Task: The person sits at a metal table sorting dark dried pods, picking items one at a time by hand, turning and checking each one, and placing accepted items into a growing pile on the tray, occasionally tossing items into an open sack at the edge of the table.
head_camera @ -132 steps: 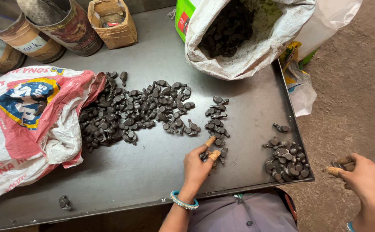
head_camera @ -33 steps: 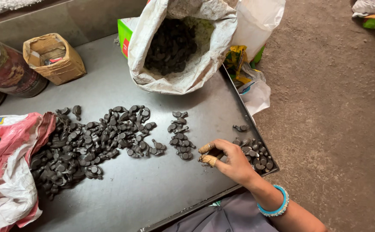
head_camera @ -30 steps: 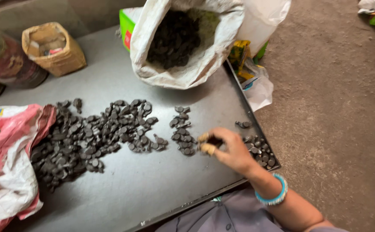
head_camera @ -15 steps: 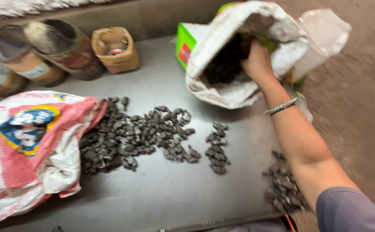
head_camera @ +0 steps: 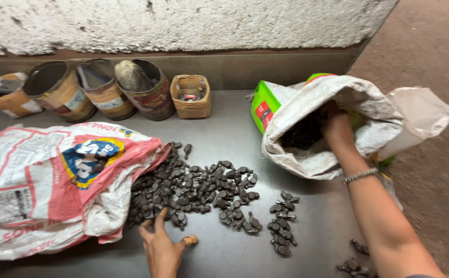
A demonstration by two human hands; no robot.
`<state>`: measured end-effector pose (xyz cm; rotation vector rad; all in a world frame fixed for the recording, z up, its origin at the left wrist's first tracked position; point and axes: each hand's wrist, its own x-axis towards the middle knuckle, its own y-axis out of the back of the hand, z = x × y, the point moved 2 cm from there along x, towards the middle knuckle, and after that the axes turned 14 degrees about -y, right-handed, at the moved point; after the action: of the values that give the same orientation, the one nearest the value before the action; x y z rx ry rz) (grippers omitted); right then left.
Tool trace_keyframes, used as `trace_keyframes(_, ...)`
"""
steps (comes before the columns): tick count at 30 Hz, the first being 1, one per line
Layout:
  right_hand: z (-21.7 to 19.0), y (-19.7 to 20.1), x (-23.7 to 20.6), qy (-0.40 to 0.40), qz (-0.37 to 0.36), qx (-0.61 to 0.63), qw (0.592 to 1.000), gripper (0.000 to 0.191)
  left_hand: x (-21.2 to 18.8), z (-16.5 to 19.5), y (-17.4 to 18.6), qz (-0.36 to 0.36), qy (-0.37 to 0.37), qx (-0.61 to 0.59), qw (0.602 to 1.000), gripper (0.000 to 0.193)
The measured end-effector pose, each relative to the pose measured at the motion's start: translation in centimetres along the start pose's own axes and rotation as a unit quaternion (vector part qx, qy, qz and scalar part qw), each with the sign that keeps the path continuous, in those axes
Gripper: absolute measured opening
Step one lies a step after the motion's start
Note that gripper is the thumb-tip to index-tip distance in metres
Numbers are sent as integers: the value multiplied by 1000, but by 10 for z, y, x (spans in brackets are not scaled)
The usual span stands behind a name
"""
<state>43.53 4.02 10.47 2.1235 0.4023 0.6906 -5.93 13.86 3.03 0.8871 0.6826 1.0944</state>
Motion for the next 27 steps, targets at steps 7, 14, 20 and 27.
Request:
trace_keyframes(7,21,48,-56,1,-2,142,990,34,19,-7,-6,29,23,-9,999,91)
trace_keyframes(14,50,38,-50,-49,-49,97,993,37,15,-8,1,96,-75,-55,991,85)
trace_keyframes(20,-1,37,-63,-17,5,271,962,19,7,-20,18,175,-43,-80,980,110)
trace_keyframes(27,-204,-110,-184,287,-294,115,904,58,40,-29,17,80,-9,-48,996,149)
